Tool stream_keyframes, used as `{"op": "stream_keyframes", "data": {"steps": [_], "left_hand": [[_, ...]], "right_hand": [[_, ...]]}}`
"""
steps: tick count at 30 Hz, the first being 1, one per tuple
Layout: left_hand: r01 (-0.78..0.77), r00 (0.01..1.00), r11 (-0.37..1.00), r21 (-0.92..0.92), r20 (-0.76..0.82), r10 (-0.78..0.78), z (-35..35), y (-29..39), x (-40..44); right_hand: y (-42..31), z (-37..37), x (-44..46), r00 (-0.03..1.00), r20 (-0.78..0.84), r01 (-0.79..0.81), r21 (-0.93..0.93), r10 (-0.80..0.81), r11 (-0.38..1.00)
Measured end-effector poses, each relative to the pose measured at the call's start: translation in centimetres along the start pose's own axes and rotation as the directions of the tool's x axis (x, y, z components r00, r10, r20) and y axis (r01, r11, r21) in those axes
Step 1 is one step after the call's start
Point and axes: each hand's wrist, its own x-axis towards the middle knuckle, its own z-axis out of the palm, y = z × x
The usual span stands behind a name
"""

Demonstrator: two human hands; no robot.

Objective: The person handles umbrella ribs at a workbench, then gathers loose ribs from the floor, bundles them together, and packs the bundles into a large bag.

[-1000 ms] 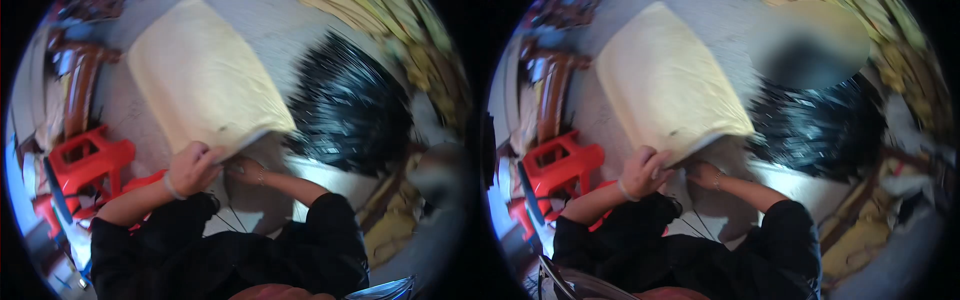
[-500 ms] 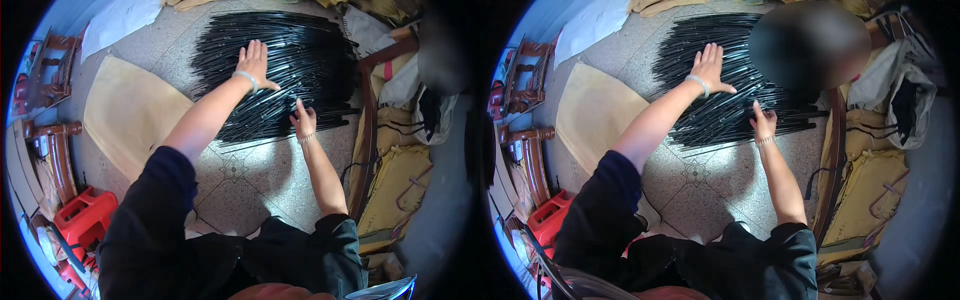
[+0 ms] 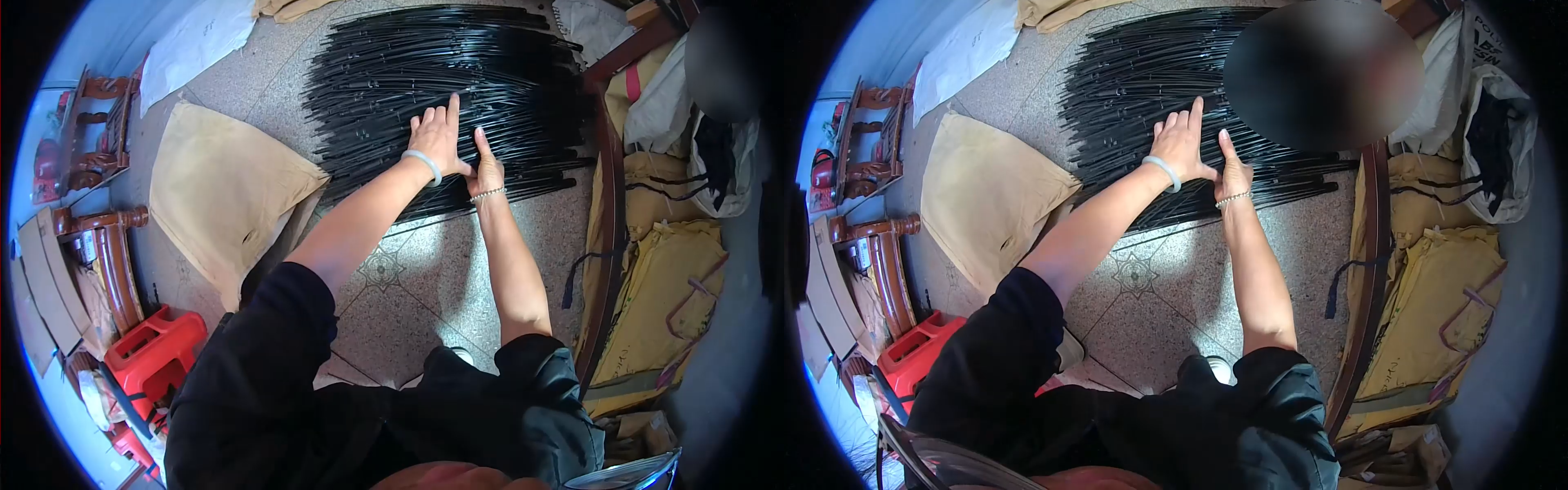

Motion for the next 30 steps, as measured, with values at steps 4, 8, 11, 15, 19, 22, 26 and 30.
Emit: {"op": "stream_keyframes", "data": {"steps": [4,8,11,15,19,22,26,30], "left_hand": [[0.032,0.99,0.995,0.092,0.133,-0.044,-0.6,1.5,-1.2],[-0.137,0.991,0.984,0.111,0.018,0.136,0.1,2.1,-4.0],[-0.024,0.996,0.991,-0.128,0.077,0.034,2.8,2.1,-5.5],[0.165,0.962,0.952,-0.256,0.255,-0.098,2.0,3.7,-8.8],[0.16,0.945,0.92,-0.359,0.326,-0.037,2.7,4.3,-13.0],[-0.004,0.995,0.953,-0.303,0.091,0.033,3.3,6.3,-16.9],[0.022,0.973,0.872,-0.488,0.212,0.094,2.0,8.9,-19.4],[-0.193,0.955,0.873,-0.448,0.117,0.271,-3.0,13.2,-18.8]], "right_hand": [[1.3,-2.4,-0.3,0.954,0.289,-0.105,0.079,0.078,0.991],[2.1,-4.9,-2.7,0.959,0.238,-0.178,0.098,0.151,0.979],[3.0,-6.4,-3.8,0.952,0.296,-0.148,0.219,0.079,0.965],[4.6,-9.7,-6.4,0.93,0.333,-0.237,0.214,0.157,0.948],[5.0,-11.8,-12.5,0.92,0.348,-0.262,0.199,0.182,0.944],[6.2,-13.8,-16.0,0.94,0.314,-0.2,0.186,0.134,0.962],[5.2,-14.9,-21.0,0.976,0.22,-0.049,0.179,0.009,0.983],[-0.4,-13.8,-25.7,0.964,0.175,0.18,0.126,-0.201,0.976]]}}
